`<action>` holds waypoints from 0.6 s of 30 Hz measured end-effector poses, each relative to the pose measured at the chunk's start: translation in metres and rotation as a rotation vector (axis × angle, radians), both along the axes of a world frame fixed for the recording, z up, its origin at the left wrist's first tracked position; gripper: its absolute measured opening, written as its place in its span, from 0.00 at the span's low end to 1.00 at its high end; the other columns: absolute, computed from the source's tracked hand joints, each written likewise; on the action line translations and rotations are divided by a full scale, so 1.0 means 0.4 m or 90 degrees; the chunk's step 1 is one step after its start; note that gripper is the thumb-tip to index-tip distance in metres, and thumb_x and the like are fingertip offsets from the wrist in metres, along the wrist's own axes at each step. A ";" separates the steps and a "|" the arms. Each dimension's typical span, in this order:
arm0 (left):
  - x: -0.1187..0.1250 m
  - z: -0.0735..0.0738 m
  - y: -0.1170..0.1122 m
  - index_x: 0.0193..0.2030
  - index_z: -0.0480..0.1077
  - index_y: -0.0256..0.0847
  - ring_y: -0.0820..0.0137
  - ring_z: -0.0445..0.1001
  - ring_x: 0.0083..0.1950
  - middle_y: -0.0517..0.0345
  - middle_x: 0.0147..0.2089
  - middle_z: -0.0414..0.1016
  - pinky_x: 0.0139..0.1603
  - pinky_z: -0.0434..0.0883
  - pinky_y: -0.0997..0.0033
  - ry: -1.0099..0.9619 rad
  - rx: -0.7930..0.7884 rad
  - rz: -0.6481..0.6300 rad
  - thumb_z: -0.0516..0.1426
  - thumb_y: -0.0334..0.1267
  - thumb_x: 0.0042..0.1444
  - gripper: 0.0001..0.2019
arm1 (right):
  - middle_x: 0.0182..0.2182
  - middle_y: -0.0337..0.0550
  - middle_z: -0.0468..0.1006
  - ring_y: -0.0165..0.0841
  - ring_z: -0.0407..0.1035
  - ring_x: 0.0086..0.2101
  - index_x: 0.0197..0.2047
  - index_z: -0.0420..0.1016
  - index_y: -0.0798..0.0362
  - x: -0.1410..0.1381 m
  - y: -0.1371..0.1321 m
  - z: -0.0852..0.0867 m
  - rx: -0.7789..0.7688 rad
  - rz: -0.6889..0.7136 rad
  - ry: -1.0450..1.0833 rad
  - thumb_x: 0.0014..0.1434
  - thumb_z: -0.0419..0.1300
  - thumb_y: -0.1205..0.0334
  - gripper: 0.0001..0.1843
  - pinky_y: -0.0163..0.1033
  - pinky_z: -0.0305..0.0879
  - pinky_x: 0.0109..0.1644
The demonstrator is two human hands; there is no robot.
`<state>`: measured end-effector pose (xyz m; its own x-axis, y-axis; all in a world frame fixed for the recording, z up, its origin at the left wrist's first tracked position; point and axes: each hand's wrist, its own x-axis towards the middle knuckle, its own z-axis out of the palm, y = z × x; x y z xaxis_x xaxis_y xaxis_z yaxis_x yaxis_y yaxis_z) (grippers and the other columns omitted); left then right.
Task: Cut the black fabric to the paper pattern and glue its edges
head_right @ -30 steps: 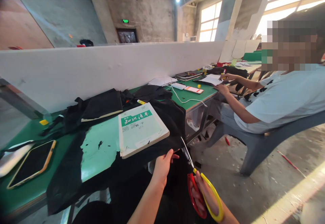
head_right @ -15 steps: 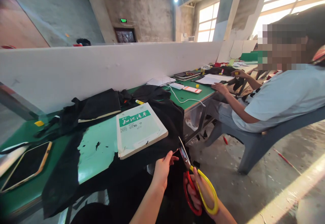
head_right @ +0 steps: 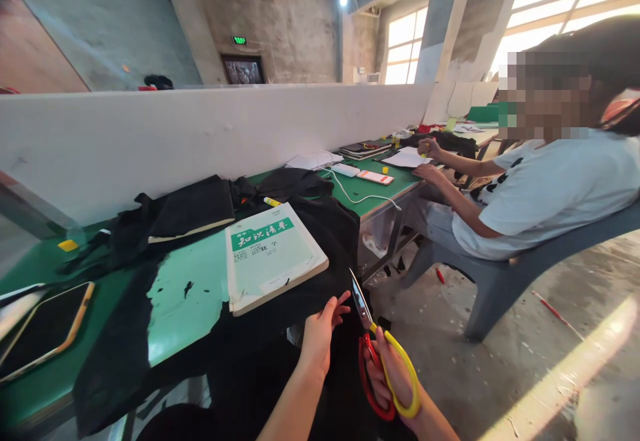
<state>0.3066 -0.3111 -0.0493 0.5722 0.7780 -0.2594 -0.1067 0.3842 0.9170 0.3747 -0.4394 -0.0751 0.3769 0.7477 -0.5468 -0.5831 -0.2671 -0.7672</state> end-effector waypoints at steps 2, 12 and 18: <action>0.000 0.003 0.001 0.41 0.77 0.32 0.62 0.74 0.41 0.44 0.43 0.79 0.39 0.65 0.67 -0.007 -0.002 0.001 0.54 0.48 0.54 0.20 | 0.12 0.28 0.52 0.19 0.43 0.10 0.26 0.60 0.53 0.002 -0.006 0.006 0.033 0.031 0.058 0.52 0.48 0.29 0.32 0.26 0.46 0.11; -0.008 0.025 -0.007 0.35 0.78 0.32 0.63 0.74 0.37 0.44 0.41 0.79 0.39 0.65 0.66 -0.019 -0.010 0.001 0.55 0.46 0.52 0.18 | 0.18 0.31 0.58 0.20 0.48 0.13 0.31 0.62 0.53 0.036 -0.001 -0.010 0.079 0.103 0.098 0.55 0.42 0.29 0.32 0.26 0.48 0.13; -0.015 0.010 -0.005 0.34 0.78 0.32 0.62 0.74 0.39 0.45 0.38 0.80 0.39 0.65 0.66 0.002 -0.004 -0.015 0.53 0.46 0.53 0.19 | 0.17 0.30 0.58 0.20 0.47 0.12 0.31 0.61 0.52 0.046 0.029 0.013 0.028 0.083 -0.023 0.53 0.44 0.28 0.32 0.26 0.45 0.12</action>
